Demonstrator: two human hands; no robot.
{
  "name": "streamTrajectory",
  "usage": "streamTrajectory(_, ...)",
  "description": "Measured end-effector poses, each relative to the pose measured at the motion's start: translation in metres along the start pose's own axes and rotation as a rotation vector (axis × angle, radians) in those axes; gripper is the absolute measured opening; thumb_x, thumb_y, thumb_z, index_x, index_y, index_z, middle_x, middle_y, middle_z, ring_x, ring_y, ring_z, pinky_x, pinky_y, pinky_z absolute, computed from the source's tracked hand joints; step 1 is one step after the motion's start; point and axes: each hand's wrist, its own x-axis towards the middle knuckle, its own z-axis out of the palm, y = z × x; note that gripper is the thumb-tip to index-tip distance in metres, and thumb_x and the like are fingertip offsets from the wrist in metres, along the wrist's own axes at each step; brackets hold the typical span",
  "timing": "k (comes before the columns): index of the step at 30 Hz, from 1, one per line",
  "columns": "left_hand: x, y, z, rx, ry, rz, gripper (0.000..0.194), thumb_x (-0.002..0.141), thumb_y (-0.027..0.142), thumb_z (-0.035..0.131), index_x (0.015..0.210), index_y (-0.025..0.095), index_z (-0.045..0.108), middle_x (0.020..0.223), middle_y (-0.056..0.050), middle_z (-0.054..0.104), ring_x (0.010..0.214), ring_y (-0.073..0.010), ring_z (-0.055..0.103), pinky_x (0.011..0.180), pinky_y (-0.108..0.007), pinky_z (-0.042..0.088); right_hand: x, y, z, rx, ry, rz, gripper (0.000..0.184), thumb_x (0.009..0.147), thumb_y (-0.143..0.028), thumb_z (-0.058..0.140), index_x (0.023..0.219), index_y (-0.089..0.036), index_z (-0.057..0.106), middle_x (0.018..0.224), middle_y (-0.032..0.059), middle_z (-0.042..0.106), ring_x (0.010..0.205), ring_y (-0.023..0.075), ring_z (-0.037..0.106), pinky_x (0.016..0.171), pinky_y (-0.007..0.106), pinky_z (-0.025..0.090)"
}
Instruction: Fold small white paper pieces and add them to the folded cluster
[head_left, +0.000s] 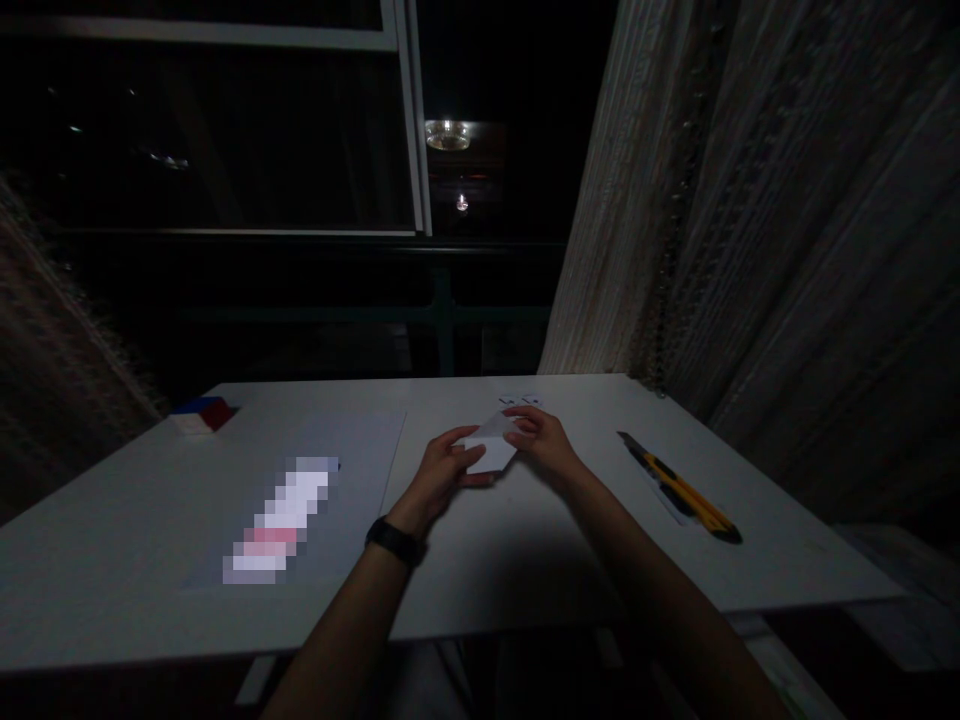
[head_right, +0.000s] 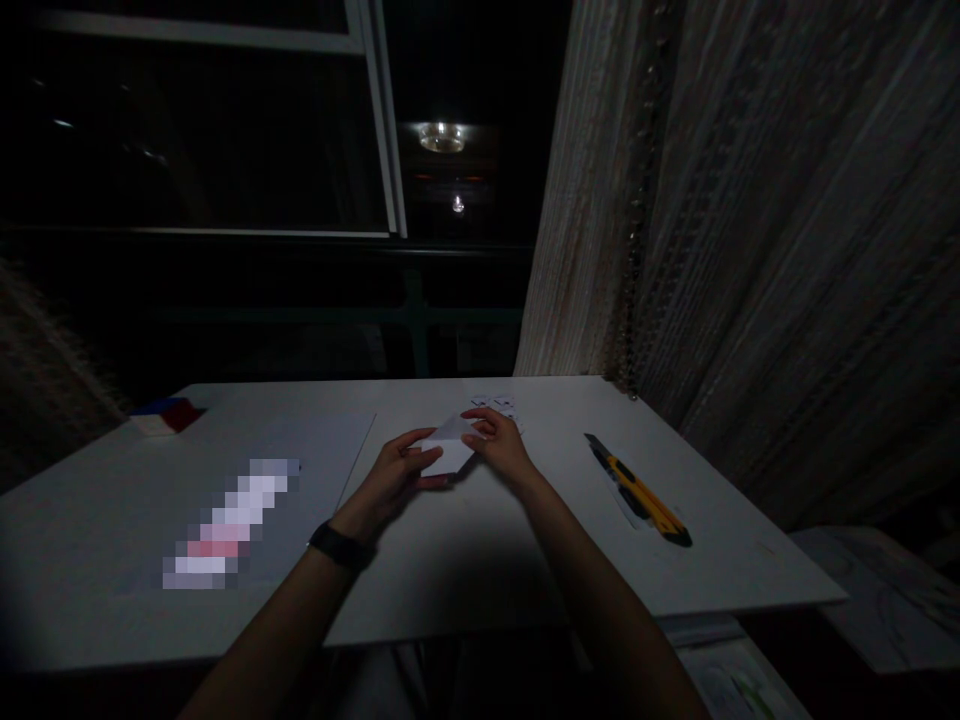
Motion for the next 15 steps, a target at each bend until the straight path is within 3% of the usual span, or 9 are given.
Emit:
streamTrajectory(5, -0.0015, 0.0031, -0.0019, -0.066, -0.035, -0.008, 0.041, 0.063, 0.015, 0.069, 0.103, 0.011, 0.059, 0.086, -0.011, 0.066, 0.079, -0.0233, 0.064, 0.065, -0.04, 0.056, 0.0004, -0.0008, -0.0023, 0.029, 0.05, 0.067, 0.022, 0.048, -0.022, 0.071, 0.069, -0.016, 0.066, 0.069, 0.0038, 0.065, 0.063, 0.0185, 0.059, 0.059, 0.031, 0.046)
streamTrajectory(9, -0.0011, 0.0029, -0.0023, -0.089, -0.084, -0.007, 0.029, 0.064, 0.018, 0.066, 0.092, 0.01, 0.064, 0.085, -0.011, 0.066, 0.079, -0.0224, 0.064, 0.071, -0.041, 0.054, -0.0016, -0.0031, -0.0021, 0.028, 0.063, 0.053, 0.009, 0.051, -0.017, 0.062, 0.059, -0.016, 0.066, 0.078, 0.0057, 0.067, 0.07, 0.0185, 0.059, 0.06, 0.029, 0.046)
streamTrajectory(15, 0.0028, -0.0036, 0.0033, 0.016, -0.043, 0.018, 0.042, 0.065, 0.035, 0.07, 0.098, 0.011, 0.062, 0.085, -0.01, 0.067, 0.073, -0.0207, 0.065, 0.067, -0.037, 0.054, 0.0, 0.0016, 0.0017, 0.03, 0.094, -0.01, 0.006, 0.05, -0.014, 0.062, 0.054, -0.017, 0.065, 0.075, 0.0041, 0.067, 0.07, 0.0181, 0.06, 0.064, 0.03, 0.046)
